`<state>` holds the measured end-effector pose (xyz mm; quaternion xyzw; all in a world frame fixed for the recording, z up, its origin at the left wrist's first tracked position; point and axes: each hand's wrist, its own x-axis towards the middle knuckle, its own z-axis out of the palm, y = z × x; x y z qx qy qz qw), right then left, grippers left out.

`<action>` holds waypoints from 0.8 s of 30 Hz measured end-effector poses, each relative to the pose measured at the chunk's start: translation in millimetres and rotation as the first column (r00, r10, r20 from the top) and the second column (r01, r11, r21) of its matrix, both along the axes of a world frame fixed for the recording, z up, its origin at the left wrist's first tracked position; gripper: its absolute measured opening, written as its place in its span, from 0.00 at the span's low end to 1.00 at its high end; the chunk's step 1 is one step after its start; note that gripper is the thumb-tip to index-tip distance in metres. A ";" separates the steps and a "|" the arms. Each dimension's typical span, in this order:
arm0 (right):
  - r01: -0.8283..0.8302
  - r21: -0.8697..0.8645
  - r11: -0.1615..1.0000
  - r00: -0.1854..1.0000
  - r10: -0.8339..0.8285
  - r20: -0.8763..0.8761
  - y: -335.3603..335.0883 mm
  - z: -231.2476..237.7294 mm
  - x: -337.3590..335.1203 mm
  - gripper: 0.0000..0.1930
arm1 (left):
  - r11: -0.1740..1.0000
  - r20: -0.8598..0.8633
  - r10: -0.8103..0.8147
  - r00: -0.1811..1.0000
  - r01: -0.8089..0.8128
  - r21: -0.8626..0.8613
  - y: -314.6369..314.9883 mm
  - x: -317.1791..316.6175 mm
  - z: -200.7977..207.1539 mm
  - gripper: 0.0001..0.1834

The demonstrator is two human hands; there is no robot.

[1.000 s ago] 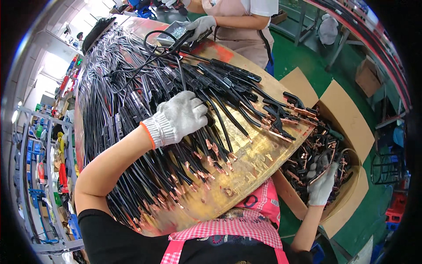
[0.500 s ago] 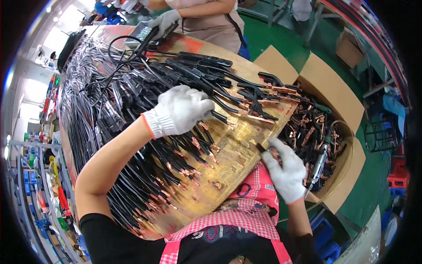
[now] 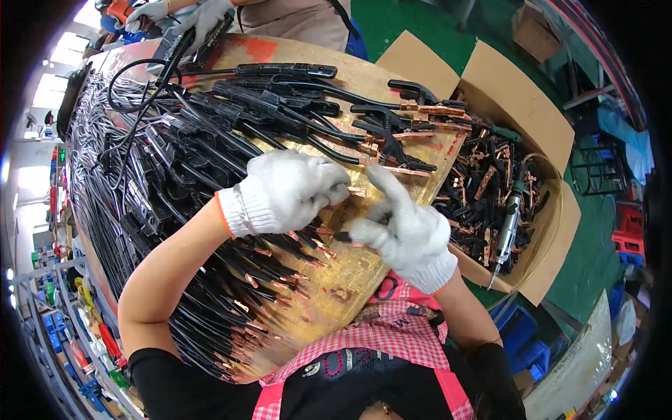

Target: Assembling metal welding clamps by installing springs and securing parts with a pneumatic screwdriver.

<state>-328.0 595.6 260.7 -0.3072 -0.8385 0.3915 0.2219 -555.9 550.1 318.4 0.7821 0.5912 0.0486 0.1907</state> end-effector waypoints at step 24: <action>0.105 -0.105 0.989 0.982 -0.120 -0.144 -2.8 -11.9 13.9 0.12 | 0.935 0.160 0.117 0.980 -0.054 -0.349 10.2 0.8 8.8 0.12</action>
